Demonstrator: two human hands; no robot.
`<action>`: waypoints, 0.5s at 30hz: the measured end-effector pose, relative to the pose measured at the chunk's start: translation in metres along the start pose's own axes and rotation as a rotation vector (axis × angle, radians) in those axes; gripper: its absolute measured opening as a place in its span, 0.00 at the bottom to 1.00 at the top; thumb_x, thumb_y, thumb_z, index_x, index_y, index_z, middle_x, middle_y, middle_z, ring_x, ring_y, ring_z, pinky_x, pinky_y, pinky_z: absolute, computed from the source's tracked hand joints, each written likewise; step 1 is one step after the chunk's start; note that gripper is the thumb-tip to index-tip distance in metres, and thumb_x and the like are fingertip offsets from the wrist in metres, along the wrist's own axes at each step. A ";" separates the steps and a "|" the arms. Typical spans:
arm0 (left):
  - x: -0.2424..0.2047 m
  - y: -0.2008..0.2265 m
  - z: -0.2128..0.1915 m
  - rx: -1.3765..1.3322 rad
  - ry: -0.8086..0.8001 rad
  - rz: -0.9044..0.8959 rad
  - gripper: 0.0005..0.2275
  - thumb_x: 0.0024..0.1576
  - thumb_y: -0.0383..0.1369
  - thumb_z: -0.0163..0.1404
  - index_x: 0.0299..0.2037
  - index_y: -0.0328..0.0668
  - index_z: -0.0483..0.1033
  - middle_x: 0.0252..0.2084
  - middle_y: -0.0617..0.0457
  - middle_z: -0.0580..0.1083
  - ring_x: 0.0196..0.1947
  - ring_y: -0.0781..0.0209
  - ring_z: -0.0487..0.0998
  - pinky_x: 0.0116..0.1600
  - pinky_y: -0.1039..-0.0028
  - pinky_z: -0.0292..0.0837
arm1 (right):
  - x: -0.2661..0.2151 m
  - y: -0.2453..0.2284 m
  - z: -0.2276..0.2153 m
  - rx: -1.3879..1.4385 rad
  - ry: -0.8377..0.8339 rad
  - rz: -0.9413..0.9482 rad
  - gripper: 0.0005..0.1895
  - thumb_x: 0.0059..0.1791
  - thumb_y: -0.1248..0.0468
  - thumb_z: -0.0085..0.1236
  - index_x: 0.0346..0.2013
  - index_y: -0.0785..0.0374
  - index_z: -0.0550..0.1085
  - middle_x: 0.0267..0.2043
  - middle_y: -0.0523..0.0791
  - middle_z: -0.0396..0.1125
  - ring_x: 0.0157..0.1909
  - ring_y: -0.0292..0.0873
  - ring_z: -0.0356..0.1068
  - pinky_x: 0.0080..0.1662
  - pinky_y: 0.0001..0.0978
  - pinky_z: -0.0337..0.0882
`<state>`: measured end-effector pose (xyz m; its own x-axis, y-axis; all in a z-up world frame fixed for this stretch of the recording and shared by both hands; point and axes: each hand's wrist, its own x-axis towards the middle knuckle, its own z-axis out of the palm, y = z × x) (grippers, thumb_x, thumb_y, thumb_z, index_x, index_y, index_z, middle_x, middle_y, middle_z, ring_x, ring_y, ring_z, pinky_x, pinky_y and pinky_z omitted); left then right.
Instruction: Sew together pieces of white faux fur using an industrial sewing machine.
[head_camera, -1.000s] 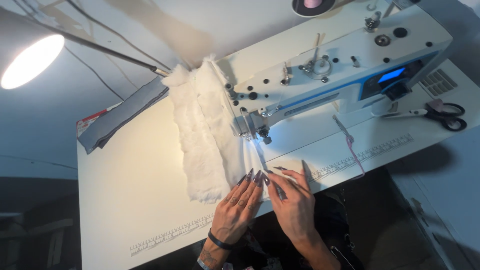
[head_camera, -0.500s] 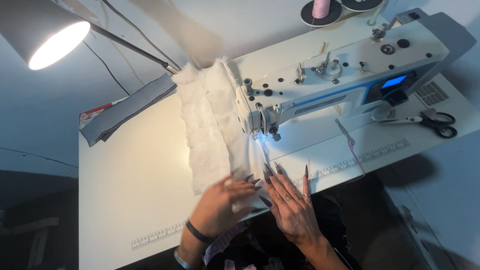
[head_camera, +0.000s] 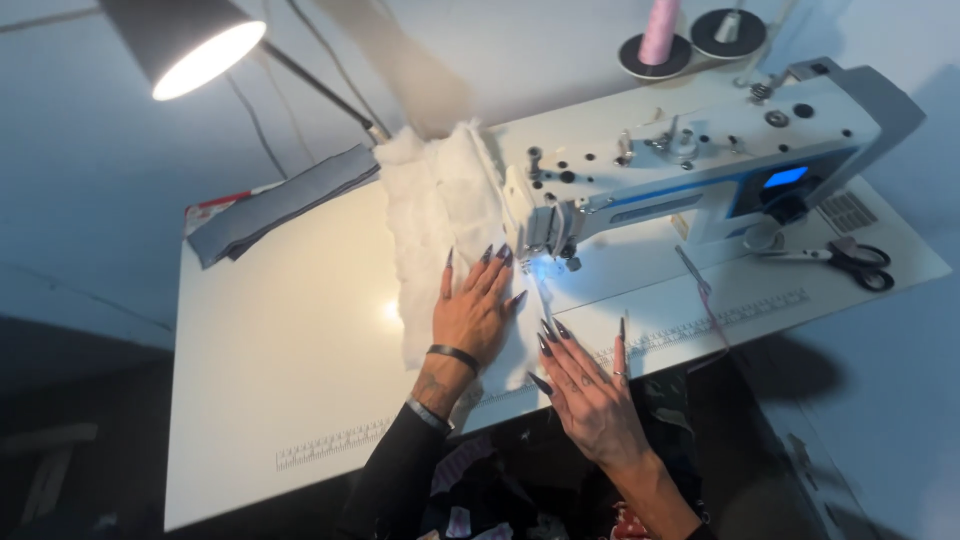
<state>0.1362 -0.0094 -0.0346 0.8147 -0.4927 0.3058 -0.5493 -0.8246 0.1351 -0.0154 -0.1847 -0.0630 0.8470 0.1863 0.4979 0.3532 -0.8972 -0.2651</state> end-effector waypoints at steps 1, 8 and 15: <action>0.001 0.001 -0.002 0.031 -0.009 -0.012 0.23 0.67 0.49 0.38 0.67 0.47 0.66 0.75 0.53 0.63 0.74 0.51 0.61 0.75 0.40 0.45 | 0.003 0.000 -0.003 -0.024 0.007 -0.013 0.22 0.52 0.59 0.51 0.61 0.58 0.75 0.65 0.45 0.70 0.72 0.44 0.62 0.74 0.77 0.36; -0.002 0.003 0.010 0.028 0.121 -0.014 0.23 0.65 0.45 0.42 0.67 0.43 0.67 0.72 0.51 0.66 0.74 0.52 0.62 0.74 0.42 0.46 | 0.001 0.008 0.005 0.022 -0.011 0.010 0.22 0.53 0.59 0.49 0.61 0.57 0.75 0.66 0.46 0.69 0.72 0.46 0.63 0.73 0.78 0.37; 0.004 0.001 0.012 0.023 0.080 -0.047 0.23 0.65 0.45 0.42 0.67 0.46 0.67 0.72 0.51 0.66 0.74 0.53 0.61 0.75 0.42 0.46 | 0.014 0.011 -0.003 0.065 -0.032 0.024 0.22 0.52 0.60 0.50 0.60 0.58 0.76 0.66 0.46 0.70 0.72 0.47 0.63 0.73 0.78 0.37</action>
<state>0.1408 -0.0158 -0.0446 0.8215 -0.4305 0.3738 -0.5058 -0.8529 0.1293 -0.0003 -0.1927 -0.0565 0.8676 0.1784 0.4642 0.3564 -0.8740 -0.3303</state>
